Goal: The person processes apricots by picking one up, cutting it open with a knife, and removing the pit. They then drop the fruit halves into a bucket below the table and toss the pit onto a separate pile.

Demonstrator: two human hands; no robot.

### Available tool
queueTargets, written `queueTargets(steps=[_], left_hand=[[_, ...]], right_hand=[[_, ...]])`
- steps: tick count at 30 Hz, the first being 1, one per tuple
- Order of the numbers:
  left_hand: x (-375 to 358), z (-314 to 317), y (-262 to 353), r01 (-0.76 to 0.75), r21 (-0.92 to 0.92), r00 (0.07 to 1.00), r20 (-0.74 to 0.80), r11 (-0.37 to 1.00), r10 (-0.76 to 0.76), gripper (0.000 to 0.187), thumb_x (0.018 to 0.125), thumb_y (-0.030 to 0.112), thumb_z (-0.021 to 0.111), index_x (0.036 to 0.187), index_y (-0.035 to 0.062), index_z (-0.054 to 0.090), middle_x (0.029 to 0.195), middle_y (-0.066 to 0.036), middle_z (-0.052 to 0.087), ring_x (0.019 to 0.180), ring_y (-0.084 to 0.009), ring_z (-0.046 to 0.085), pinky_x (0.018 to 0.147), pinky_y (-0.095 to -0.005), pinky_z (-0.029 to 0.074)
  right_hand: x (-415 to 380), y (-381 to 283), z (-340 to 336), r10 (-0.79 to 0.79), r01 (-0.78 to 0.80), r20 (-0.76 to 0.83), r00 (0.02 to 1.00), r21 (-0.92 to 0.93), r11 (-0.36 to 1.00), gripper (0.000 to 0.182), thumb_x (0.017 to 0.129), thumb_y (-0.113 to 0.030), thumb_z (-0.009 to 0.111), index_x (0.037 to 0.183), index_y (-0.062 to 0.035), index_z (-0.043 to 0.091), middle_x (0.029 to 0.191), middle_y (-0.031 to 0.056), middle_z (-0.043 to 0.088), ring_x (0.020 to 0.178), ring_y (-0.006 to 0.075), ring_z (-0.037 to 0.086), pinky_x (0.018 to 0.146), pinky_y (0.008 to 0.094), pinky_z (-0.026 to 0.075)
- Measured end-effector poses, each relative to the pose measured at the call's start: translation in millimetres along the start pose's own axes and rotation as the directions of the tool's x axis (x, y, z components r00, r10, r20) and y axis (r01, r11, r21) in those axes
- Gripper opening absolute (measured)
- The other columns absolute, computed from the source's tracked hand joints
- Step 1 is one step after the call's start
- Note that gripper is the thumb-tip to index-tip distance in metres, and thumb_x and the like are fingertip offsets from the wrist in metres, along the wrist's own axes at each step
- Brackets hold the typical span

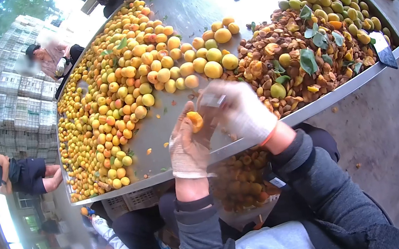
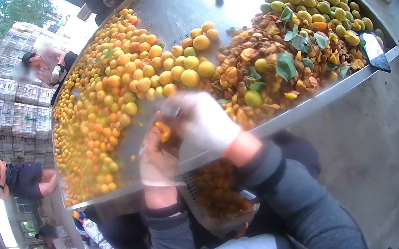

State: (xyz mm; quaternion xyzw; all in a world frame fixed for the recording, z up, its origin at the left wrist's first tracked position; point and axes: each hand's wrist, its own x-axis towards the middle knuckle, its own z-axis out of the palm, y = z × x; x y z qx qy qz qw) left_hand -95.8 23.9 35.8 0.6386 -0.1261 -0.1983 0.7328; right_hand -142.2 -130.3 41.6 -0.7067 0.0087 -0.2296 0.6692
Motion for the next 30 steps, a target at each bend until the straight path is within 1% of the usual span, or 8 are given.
queueTargets(steps=[2, 6, 8, 12, 18, 24, 27, 30], left_hand=[[5.1, 6.5, 5.4, 0.159, -0.498, 0.979, -0.034, 0.853, -0.202, 0.034, 0.087, -0.001, 0.058, 0.120, -0.0001, 0.055, 0.112, -0.012, 0.062, 0.092, -0.0200, 0.063, 0.082, -0.0283, 0.052], [34.7, 3.6, -32.7, 0.229, 0.445, 0.973, -0.113, 0.866, -0.199, 0.035, 0.079, 0.014, 0.067, 0.113, 0.0035, 0.063, 0.110, -0.009, 0.061, 0.090, -0.0243, 0.064, 0.083, -0.0308, 0.050], [38.1, 18.4, -46.4, 0.046, 0.981, 0.984, -0.012, 0.188, -0.179, 0.036, 0.072, 0.022, 0.073, 0.105, 0.0071, 0.067, 0.105, -0.014, 0.063, 0.094, -0.0288, 0.064, 0.083, -0.0370, 0.051], [47.3, 35.6, -41.6, 0.022, 0.999, 0.977, -0.016, 0.025, -0.212, 0.040, 0.067, 0.028, 0.075, 0.101, 0.0072, 0.067, 0.101, -0.014, 0.064, 0.094, -0.0314, 0.063, 0.085, -0.0383, 0.050], [-6.3, 10.2, 15.8, 0.154, 0.786, 0.987, -0.144, 0.599, -0.064, 0.044, 0.066, 0.021, 0.078, 0.105, 0.0065, 0.065, 0.101, -0.011, 0.064, 0.095, -0.0238, 0.063, 0.085, -0.0351, 0.050], [-26.1, -18.0, 33.4, -0.412, 0.835, 0.911, 0.367, 0.365, 0.190, 0.050, 0.068, 0.011, 0.077, 0.115, 0.0036, 0.060, 0.110, -0.009, 0.064, 0.091, -0.0208, 0.065, 0.083, -0.0301, 0.051], [44.2, -17.7, 15.8, 0.099, 0.598, 0.986, -0.168, 0.795, 0.003, 0.026, 0.084, 0.016, 0.065, 0.104, 0.0004, 0.064, 0.093, -0.007, 0.068, 0.076, -0.0171, 0.063, 0.072, -0.0286, 0.051], [123.6, -17.6, -17.5, 0.388, 0.742, 0.913, -0.389, 0.546, -0.121, 0.042, 0.091, 0.039, 0.054, 0.088, 0.0010, 0.070, 0.081, -0.015, 0.069, 0.074, -0.0213, 0.065, 0.070, -0.0317, 0.050]], right_hand=[[10.6, -18.7, -24.2, 0.341, -0.241, -0.223, 0.913, 0.377, 0.894, 0.019, 0.082, -0.014, 0.068, 0.100, -0.0073, 0.066, 0.068, 0.0011, 0.060, 0.055, 0.0095, 0.055, 0.050, 0.0238, 0.043], [14.1, -22.9, -48.7, 0.459, -0.186, -0.410, 0.788, 0.552, 0.813, 0.018, 0.089, -0.015, 0.062, 0.105, -0.0058, 0.063, 0.057, -0.0041, 0.048, 0.039, 0.0037, 0.038, 0.036, 0.0193, 0.026], [10.7, -24.8, -50.2, 0.489, -0.220, -0.324, 0.810, 0.605, 0.765, 0.019, 0.089, -0.015, 0.063, 0.105, -0.0054, 0.063, 0.057, -0.0044, 0.047, 0.040, 0.0033, 0.038, 0.037, 0.0188, 0.027], [7.6, -25.2, -47.0, 0.415, -0.155, -0.354, 0.838, 0.575, 0.803, 0.019, 0.089, -0.016, 0.063, 0.105, -0.0057, 0.064, 0.059, -0.0041, 0.049, 0.042, 0.0037, 0.040, 0.038, 0.0191, 0.028], [3.5, -35.5, -54.2, 0.479, -0.210, -0.342, 0.809, 0.593, 0.777, 0.019, 0.089, -0.015, 0.062, 0.105, -0.0050, 0.064, 0.058, -0.0043, 0.049, 0.040, 0.0036, 0.039, 0.037, 0.0190, 0.027], [0.0, -40.4, -52.1, 0.474, -0.229, -0.304, 0.827, 0.587, 0.776, 0.019, 0.089, -0.014, 0.061, 0.105, -0.0033, 0.063, 0.057, -0.0034, 0.050, 0.039, 0.0038, 0.041, 0.035, 0.0189, 0.028], [1.8, -46.5, -53.1, 0.490, -0.253, -0.283, 0.824, 0.591, 0.766, 0.019, 0.089, -0.014, 0.061, 0.104, -0.0030, 0.063, 0.056, -0.0033, 0.049, 0.039, 0.0041, 0.041, 0.035, 0.0190, 0.028], [1.2, -44.9, -56.5, 0.493, -0.262, -0.298, 0.817, 0.571, 0.778, 0.018, 0.089, -0.013, 0.060, 0.104, -0.0029, 0.062, 0.056, -0.0036, 0.048, 0.039, 0.0037, 0.040, 0.036, 0.0191, 0.027]])
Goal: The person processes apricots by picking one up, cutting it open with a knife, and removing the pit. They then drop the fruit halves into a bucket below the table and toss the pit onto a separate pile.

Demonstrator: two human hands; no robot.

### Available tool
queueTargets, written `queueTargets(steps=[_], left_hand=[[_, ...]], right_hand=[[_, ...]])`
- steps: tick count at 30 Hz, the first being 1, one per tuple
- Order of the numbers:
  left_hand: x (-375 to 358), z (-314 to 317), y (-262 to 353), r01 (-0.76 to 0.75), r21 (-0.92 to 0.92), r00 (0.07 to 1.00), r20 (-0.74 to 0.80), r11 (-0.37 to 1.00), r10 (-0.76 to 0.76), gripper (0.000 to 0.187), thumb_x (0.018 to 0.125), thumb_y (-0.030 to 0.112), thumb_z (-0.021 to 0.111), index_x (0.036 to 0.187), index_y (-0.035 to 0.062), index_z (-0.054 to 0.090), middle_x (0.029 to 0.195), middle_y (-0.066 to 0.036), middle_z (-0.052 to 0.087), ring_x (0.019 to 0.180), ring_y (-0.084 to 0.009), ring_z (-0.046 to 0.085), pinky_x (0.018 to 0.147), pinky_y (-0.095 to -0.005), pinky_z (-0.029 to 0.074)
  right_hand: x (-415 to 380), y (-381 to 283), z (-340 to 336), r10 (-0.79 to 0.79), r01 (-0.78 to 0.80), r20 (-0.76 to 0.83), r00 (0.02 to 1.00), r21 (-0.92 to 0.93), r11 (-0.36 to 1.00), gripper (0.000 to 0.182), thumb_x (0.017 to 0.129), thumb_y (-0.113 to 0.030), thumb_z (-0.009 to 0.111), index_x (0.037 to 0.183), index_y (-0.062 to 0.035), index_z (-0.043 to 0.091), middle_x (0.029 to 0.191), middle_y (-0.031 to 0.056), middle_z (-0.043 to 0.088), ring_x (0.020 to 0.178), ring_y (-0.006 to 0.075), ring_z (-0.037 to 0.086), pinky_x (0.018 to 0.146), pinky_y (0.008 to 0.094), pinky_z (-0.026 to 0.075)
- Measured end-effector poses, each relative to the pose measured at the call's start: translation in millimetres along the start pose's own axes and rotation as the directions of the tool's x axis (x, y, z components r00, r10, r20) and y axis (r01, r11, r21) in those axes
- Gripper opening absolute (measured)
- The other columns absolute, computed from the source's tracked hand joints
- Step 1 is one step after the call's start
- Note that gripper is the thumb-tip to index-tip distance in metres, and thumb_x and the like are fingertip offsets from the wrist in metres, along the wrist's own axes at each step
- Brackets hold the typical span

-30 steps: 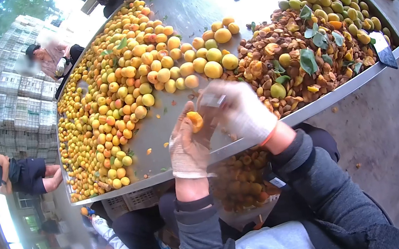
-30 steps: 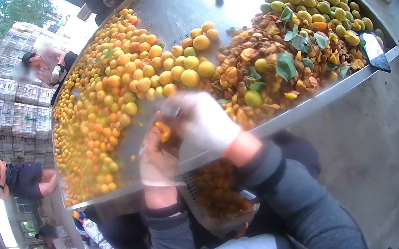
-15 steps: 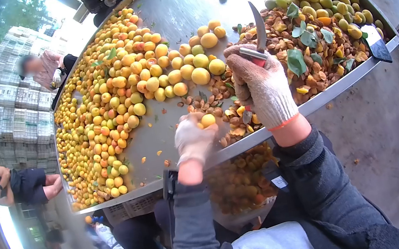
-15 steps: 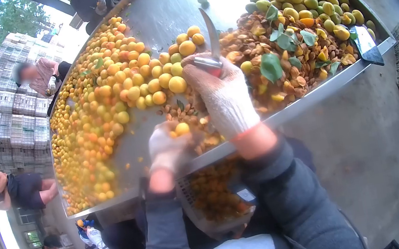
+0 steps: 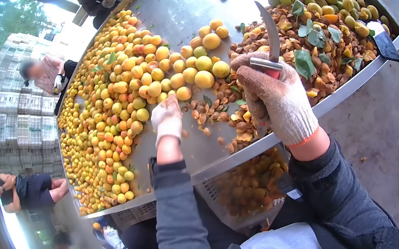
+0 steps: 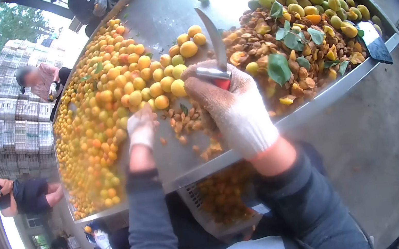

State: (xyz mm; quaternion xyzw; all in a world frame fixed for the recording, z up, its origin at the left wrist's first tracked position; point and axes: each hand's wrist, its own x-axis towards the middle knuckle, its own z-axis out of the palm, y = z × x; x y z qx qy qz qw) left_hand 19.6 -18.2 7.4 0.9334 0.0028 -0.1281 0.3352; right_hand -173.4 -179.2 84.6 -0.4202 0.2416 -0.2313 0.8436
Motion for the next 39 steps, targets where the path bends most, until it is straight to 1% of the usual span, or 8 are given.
queueTargets(steps=[5, 8, 10, 14, 20, 22, 29, 39], left_hand=[[25.2, 42.2, 16.1, -0.171, 0.516, 0.973, -0.044, 0.840, 0.225, 0.051, 0.083, 0.050, 0.061, 0.101, 0.0028, 0.068, 0.096, -0.019, 0.068, 0.090, -0.0359, 0.065, 0.082, -0.0403, 0.050], [10.0, 36.2, 20.0, -0.249, 0.385, 0.966, 0.027, 0.889, 0.258, 0.037, 0.084, 0.032, 0.064, 0.108, 0.0027, 0.066, 0.096, -0.016, 0.069, 0.087, -0.0298, 0.067, 0.078, -0.0364, 0.052], [-0.2, 25.2, 11.1, -0.161, -0.277, 0.968, 0.144, 0.947, 0.206, 0.031, 0.082, 0.010, 0.063, 0.113, 0.0031, 0.064, 0.093, -0.011, 0.069, 0.085, -0.0220, 0.067, 0.073, -0.0303, 0.053], [-53.1, -10.6, -11.7, 0.048, -0.886, 0.848, 0.280, 0.461, 0.450, 0.047, 0.083, 0.004, 0.067, 0.128, 0.0062, 0.053, 0.108, -0.008, 0.061, 0.090, -0.0204, 0.065, 0.079, -0.0298, 0.053], [-104.5, -37.0, -33.9, 0.244, -0.959, 0.832, 0.282, 0.142, 0.478, 0.050, 0.084, 0.014, 0.071, 0.129, 0.0083, 0.051, 0.114, -0.009, 0.059, 0.099, -0.0220, 0.062, 0.087, -0.0346, 0.052], [-103.4, -37.3, -42.7, 0.075, -0.955, 0.864, 0.206, 0.286, 0.459, 0.048, 0.084, 0.016, 0.072, 0.127, 0.0072, 0.053, 0.115, -0.009, 0.059, 0.097, -0.0219, 0.062, 0.088, -0.0360, 0.052], [-106.4, -54.4, -50.8, 0.134, -0.985, 0.855, 0.172, 0.111, 0.489, 0.044, 0.089, 0.018, 0.065, 0.129, 0.0041, 0.052, 0.119, -0.014, 0.057, 0.111, -0.0246, 0.056, 0.098, -0.0397, 0.045], [-111.5, -74.2, -47.6, 0.060, -0.997, 0.844, 0.073, 0.042, 0.531, 0.041, 0.095, 0.015, 0.053, 0.132, -0.0010, 0.047, 0.123, -0.016, 0.056, 0.115, -0.0287, 0.053, 0.103, -0.0445, 0.040]], right_hand=[[5.3, 1.1, -9.1, -0.038, 0.039, 0.017, 0.999, -0.034, 0.999, 0.018, 0.090, -0.015, 0.062, 0.104, -0.0029, 0.063, 0.057, -0.0045, 0.048, 0.040, 0.0029, 0.039, 0.037, 0.0191, 0.026], [3.7, 1.6, -10.7, -0.054, 0.055, 0.033, 0.998, -0.041, 0.998, 0.021, 0.091, -0.018, 0.063, 0.107, -0.0042, 0.063, 0.062, -0.0046, 0.051, 0.043, 0.0032, 0.042, 0.038, 0.0180, 0.029], [3.2, 0.9, -5.5, -0.126, 0.119, -0.032, 0.991, -0.174, 0.978, 0.025, 0.090, -0.018, 0.064, 0.111, -0.0049, 0.063, 0.068, -0.0034, 0.055, 0.048, 0.0034, 0.046, 0.040, 0.0169, 0.032], [-2.9, 9.5, 2.3, -0.039, 0.077, 0.135, 0.990, -0.287, 0.955, 0.030, 0.089, -0.016, 0.065, 0.117, -0.0056, 0.062, 0.078, -0.0018, 0.060, 0.062, 0.0019, 0.050, 0.054, 0.0180, 0.041], [-6.2, 59.1, 19.3, -0.083, 0.295, 0.390, 0.917, -0.524, 0.799, 0.022, 0.084, -0.021, 0.063, 0.095, -0.0028, 0.062, 0.074, 0.0152, 0.062, 0.066, 0.0234, 0.060, 0.064, 0.0346, 0.048], [-8.2, 67.2, 25.2, 0.004, 0.242, 0.425, 0.905, -0.523, 0.818, 0.017, 0.087, -0.017, 0.064, 0.100, -0.0052, 0.063, 0.075, -0.0004, 0.060, 0.058, 0.0055, 0.051, 0.051, 0.0230, 0.043], [-21.2, 59.5, 46.1, 0.221, -0.023, 0.443, 0.869, -0.409, 0.912, 0.014, 0.084, -0.010, 0.064, 0.097, -0.0063, 0.064, 0.069, -0.0040, 0.054, 0.051, 0.0043, 0.047, 0.046, 0.0211, 0.038], [-29.2, 94.4, 60.5, 0.012, 0.354, 0.630, 0.776, -0.451, 0.819, 0.015, 0.083, -0.007, 0.061, 0.097, -0.0035, 0.063, 0.075, 0.0025, 0.057, 0.069, 0.0067, 0.049, 0.064, 0.0250, 0.044]])
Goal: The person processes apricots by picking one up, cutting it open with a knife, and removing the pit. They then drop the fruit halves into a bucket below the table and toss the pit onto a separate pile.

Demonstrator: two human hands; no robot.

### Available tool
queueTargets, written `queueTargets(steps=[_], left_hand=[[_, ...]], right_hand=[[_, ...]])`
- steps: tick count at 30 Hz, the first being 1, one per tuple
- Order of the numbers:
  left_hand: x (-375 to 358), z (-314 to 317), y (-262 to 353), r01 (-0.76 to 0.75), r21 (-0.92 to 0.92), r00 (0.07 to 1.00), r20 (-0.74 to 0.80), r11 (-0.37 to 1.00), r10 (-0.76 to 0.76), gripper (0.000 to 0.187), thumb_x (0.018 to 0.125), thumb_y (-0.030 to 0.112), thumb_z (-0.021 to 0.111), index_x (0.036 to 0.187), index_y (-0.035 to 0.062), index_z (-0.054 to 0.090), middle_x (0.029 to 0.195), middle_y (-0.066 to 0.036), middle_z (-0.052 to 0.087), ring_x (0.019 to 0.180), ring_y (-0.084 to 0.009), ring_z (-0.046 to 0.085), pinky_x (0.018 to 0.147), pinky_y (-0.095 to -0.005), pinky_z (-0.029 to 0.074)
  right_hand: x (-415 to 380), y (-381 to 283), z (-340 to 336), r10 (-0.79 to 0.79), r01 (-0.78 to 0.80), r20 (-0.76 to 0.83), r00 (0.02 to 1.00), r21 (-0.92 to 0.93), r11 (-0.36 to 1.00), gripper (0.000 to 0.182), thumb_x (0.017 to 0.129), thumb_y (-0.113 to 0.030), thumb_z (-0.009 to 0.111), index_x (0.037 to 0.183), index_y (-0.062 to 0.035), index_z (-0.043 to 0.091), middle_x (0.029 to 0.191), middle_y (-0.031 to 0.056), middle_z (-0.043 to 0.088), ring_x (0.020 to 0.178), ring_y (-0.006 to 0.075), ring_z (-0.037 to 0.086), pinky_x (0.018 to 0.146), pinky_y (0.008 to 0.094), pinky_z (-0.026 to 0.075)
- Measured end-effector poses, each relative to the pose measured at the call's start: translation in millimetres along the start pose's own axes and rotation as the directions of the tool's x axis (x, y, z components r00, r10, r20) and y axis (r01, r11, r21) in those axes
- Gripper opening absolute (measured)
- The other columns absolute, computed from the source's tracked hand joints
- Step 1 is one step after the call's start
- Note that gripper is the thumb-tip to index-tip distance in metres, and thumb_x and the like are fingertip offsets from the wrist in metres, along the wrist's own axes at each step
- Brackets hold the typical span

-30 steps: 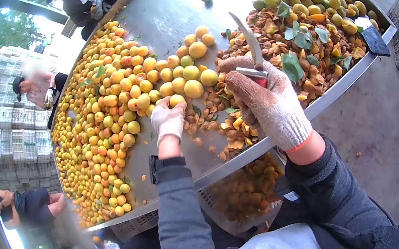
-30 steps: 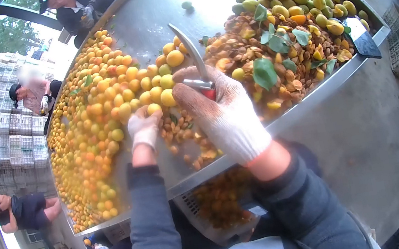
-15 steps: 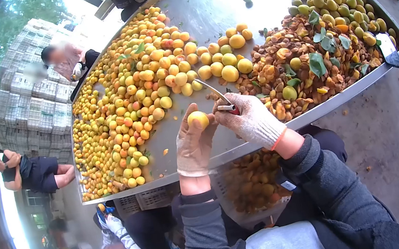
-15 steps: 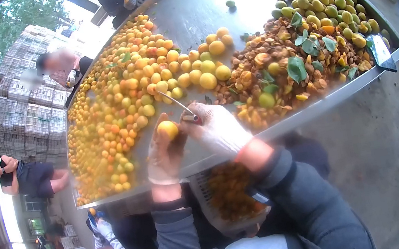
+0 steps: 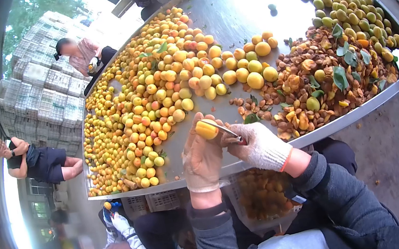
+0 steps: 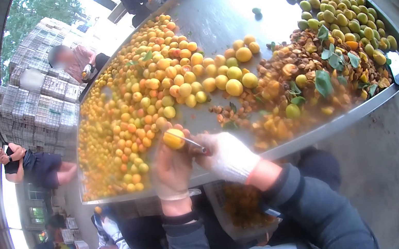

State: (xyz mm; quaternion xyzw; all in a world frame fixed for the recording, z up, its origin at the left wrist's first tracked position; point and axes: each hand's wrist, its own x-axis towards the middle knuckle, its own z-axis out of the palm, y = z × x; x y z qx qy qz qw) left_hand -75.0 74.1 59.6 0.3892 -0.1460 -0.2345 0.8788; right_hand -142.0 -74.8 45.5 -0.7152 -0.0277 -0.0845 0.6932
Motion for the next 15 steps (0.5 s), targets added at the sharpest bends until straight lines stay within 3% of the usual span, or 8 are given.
queueTargets(steps=[7, 11, 15], left_hand=[[-2.7, 6.9, -2.2, -0.026, 0.026, 0.999, -0.035, 0.999, 0.027, 0.043, 0.095, 0.016, 0.055, 0.133, -0.0005, 0.047, 0.122, -0.015, 0.055, 0.113, -0.0285, 0.054, 0.102, -0.0451, 0.041], [-3.4, 3.5, 0.5, -0.033, 0.022, 0.999, -0.025, 0.999, 0.033, 0.043, 0.094, 0.017, 0.056, 0.132, -0.0013, 0.047, 0.122, -0.015, 0.055, 0.113, -0.0286, 0.054, 0.102, -0.0447, 0.041], [-3.7, 8.4, 0.8, -0.064, 0.042, 0.996, -0.056, 0.997, 0.066, 0.043, 0.094, 0.017, 0.056, 0.132, -0.0022, 0.047, 0.120, -0.015, 0.056, 0.111, -0.0280, 0.055, 0.101, -0.0444, 0.042]], right_hand=[[6.2, 0.2, 6.5, -0.039, 0.036, -0.023, 0.999, -0.124, 0.992, 0.035, 0.083, -0.009, 0.062, 0.118, -0.0047, 0.061, 0.081, 0.0134, 0.064, 0.067, 0.0126, 0.056, 0.067, 0.0295, 0.049], [7.2, -3.3, 6.4, 0.019, -0.014, 0.030, 0.999, -0.166, 0.986, 0.040, 0.083, -0.008, 0.062, 0.123, -0.0051, 0.058, 0.085, 0.0186, 0.065, 0.068, 0.0155, 0.060, 0.068, 0.0306, 0.049], [5.5, -3.2, 8.9, -0.042, 0.035, -0.033, 0.999, -0.188, 0.982, 0.038, 0.083, -0.008, 0.061, 0.121, -0.0063, 0.059, 0.082, 0.0210, 0.064, 0.068, 0.0198, 0.063, 0.066, 0.0318, 0.050]])
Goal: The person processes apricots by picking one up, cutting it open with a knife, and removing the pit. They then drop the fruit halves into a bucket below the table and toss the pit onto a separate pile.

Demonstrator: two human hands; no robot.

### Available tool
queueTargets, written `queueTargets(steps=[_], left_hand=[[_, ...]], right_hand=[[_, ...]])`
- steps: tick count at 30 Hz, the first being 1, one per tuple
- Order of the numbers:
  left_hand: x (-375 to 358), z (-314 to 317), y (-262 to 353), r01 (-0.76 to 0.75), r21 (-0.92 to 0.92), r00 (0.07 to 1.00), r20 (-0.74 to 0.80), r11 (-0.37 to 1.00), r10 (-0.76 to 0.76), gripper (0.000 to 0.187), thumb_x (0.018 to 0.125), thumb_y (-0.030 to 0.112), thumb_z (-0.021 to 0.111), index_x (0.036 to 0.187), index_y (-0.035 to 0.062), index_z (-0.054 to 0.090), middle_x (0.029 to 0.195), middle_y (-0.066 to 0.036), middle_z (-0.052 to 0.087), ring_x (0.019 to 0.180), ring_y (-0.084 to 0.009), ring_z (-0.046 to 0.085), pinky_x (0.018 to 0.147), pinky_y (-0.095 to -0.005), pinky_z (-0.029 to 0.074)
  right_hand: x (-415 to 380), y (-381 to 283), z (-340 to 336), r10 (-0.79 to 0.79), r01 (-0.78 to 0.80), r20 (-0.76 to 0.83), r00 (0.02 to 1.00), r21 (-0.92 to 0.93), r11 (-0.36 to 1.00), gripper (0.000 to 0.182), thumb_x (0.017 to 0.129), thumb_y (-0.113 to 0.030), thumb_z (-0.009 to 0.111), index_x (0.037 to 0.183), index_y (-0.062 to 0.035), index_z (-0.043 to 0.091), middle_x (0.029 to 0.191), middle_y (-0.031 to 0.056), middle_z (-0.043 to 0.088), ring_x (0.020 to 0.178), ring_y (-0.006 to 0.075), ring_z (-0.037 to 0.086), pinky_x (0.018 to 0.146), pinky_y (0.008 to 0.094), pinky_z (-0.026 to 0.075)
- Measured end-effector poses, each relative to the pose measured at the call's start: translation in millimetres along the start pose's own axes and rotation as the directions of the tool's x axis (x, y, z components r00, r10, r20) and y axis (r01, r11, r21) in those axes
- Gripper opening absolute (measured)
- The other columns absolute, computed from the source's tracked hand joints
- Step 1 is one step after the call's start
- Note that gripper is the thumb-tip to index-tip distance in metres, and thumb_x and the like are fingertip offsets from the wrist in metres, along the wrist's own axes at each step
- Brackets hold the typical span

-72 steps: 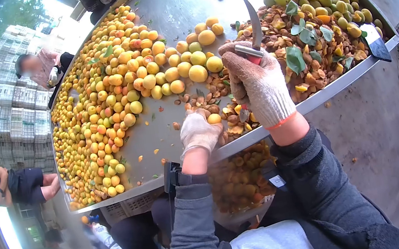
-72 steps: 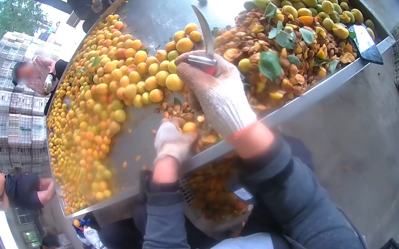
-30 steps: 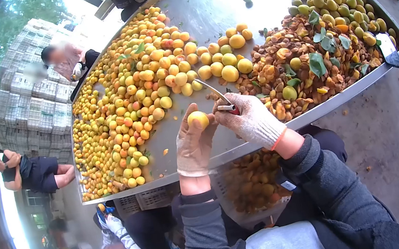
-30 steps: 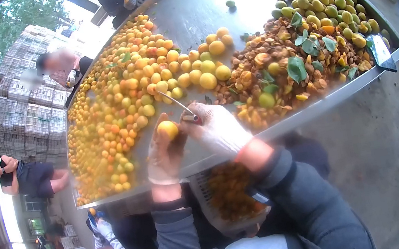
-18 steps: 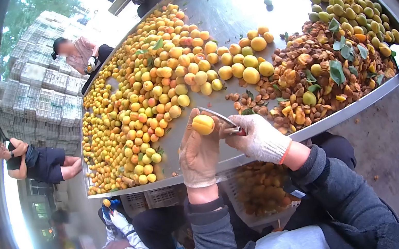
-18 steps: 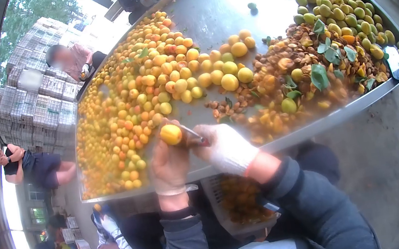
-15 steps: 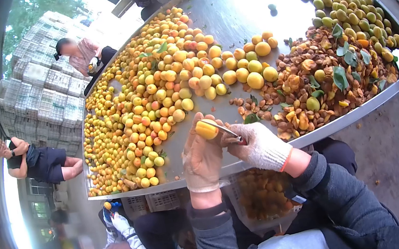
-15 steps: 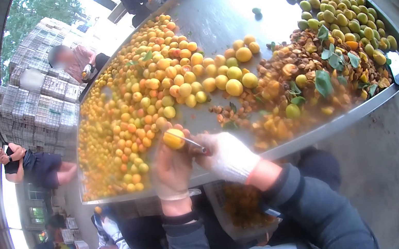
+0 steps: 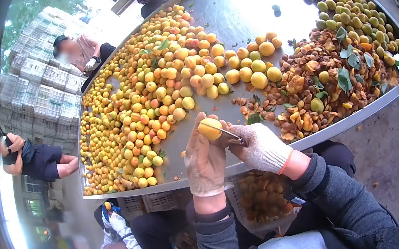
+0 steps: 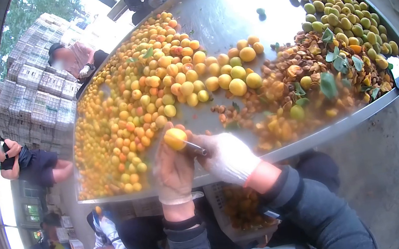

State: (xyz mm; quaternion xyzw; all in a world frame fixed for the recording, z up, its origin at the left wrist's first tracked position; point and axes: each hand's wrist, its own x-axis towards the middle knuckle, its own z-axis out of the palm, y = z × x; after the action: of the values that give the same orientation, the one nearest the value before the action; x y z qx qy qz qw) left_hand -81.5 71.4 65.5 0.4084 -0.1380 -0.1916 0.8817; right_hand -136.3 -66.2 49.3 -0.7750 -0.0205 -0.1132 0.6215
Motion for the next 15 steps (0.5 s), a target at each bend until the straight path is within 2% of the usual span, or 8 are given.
queueTargets(steps=[4, 6, 7, 9, 10, 11, 13, 15], left_hand=[[-1.4, 0.0, 0.3, -0.022, 0.046, 1.000, -0.015, 0.999, 0.023, 0.044, 0.094, 0.017, 0.057, 0.132, -0.0023, 0.046, 0.119, -0.014, 0.056, 0.109, -0.0272, 0.056, 0.099, -0.0436, 0.045], [-2.8, 2.0, -2.9, -0.163, 0.439, 0.983, -0.002, 0.884, 0.182, 0.043, 0.094, 0.016, 0.057, 0.132, -0.0030, 0.046, 0.118, -0.014, 0.057, 0.108, -0.0262, 0.057, 0.097, -0.0427, 0.046], [-3.2, 5.5, -3.4, -0.158, 0.436, 0.984, -0.003, 0.886, 0.177, 0.043, 0.094, 0.016, 0.057, 0.132, -0.0030, 0.046, 0.118, -0.014, 0.057, 0.108, -0.0262, 0.057, 0.097, -0.0427, 0.046], [-4.3, 15.5, -1.6, -0.088, 0.167, 0.990, -0.094, 0.982, 0.105, 0.038, 0.096, 0.007, 0.051, 0.130, -0.0083, 0.047, 0.118, -0.016, 0.057, 0.107, -0.0261, 0.057, 0.098, -0.0396, 0.046], [-5.1, 17.0, -2.9, -0.086, 0.167, 0.990, -0.094, 0.982, 0.103, 0.038, 0.096, 0.007, 0.051, 0.130, -0.0083, 0.047, 0.118, -0.016, 0.057, 0.107, -0.0261, 0.057, 0.098, -0.0396, 0.046], [-5.5, 19.0, -4.9, -0.075, 0.264, 0.989, -0.100, 0.962, 0.105, 0.039, 0.095, 0.005, 0.052, 0.131, -0.0085, 0.046, 0.118, -0.016, 0.057, 0.106, -0.0266, 0.058, 0.097, -0.0394, 0.046], [-7.0, 22.6, -6.7, -0.058, 0.360, 0.989, -0.105, 0.931, 0.103, 0.040, 0.094, 0.003, 0.052, 0.132, -0.0087, 0.045, 0.119, -0.017, 0.057, 0.105, -0.0271, 0.059, 0.097, -0.0391, 0.047], [-5.4, 28.6, -6.7, -0.041, 0.388, 0.985, -0.137, 0.921, 0.101, 0.044, 0.093, 0.004, 0.056, 0.133, -0.0086, 0.044, 0.121, -0.017, 0.056, 0.107, -0.0282, 0.058, 0.098, -0.0389, 0.046]], right_hand=[[1.1, -0.9, 1.4, -0.015, 0.013, -0.025, 1.000, -0.054, 0.998, 0.031, 0.084, -0.010, 0.060, 0.114, -0.0074, 0.063, 0.080, 0.0195, 0.065, 0.068, 0.0257, 0.065, 0.065, 0.0339, 0.050], [1.8, 4.7, 2.4, -0.006, 0.006, -0.002, 1.000, -0.067, 0.998, 0.027, 0.085, -0.011, 0.060, 0.111, -0.0069, 0.064, 0.080, 0.0191, 0.065, 0.068, 0.0270, 0.065, 0.065, 0.0346, 0.050], [1.7, 6.8, 2.4, 0.003, -0.001, 0.023, 1.000, -0.079, 0.997, 0.023, 0.085, -0.012, 0.060, 0.107, -0.0064, 0.065, 0.080, 0.0187, 0.065, 0.069, 0.0282, 0.065, 0.065, 0.0352, 0.049], [3.7, 5.1, 1.5, 0.047, -0.045, 0.046, 0.998, -0.042, 0.998, 0.021, 0.085, -0.011, 0.060, 0.105, -0.0061, 0.066, 0.079, 0.0182, 0.065, 0.069, 0.0267, 0.064, 0.065, 0.0352, 0.049], [4.6, 4.2, 0.8, 0.084, -0.084, 0.072, 0.994, -0.004, 0.996, 0.019, 0.085, -0.011, 0.060, 0.102, -0.0059, 0.066, 0.079, 0.0177, 0.065, 0.068, 0.0252, 0.064, 0.065, 0.0352, 0.049], [5.6, 4.7, -0.2, 0.084, -0.084, 0.070, 0.994, -0.004, 0.996, 0.019, 0.085, -0.011, 0.060, 0.102, -0.0059, 0.066, 0.079, 0.0177, 0.065, 0.068, 0.0252, 0.064, 0.065, 0.0352, 0.049], [5.2, 7.9, 0.5, 0.031, -0.031, 0.038, 0.999, -0.006, 1.000, 0.022, 0.081, -0.004, 0.059, 0.101, -0.0071, 0.068, 0.082, 0.0206, 0.064, 0.072, 0.0357, 0.064, 0.065, 0.0368, 0.049], [5.4, 10.2, 1.0, -0.008, 0.008, 0.008, 1.000, 0.029, 1.000, 0.022, 0.081, -0.003, 0.059, 0.100, -0.0063, 0.068, 0.083, 0.0207, 0.065, 0.073, 0.0354, 0.064, 0.066, 0.0369, 0.049]])
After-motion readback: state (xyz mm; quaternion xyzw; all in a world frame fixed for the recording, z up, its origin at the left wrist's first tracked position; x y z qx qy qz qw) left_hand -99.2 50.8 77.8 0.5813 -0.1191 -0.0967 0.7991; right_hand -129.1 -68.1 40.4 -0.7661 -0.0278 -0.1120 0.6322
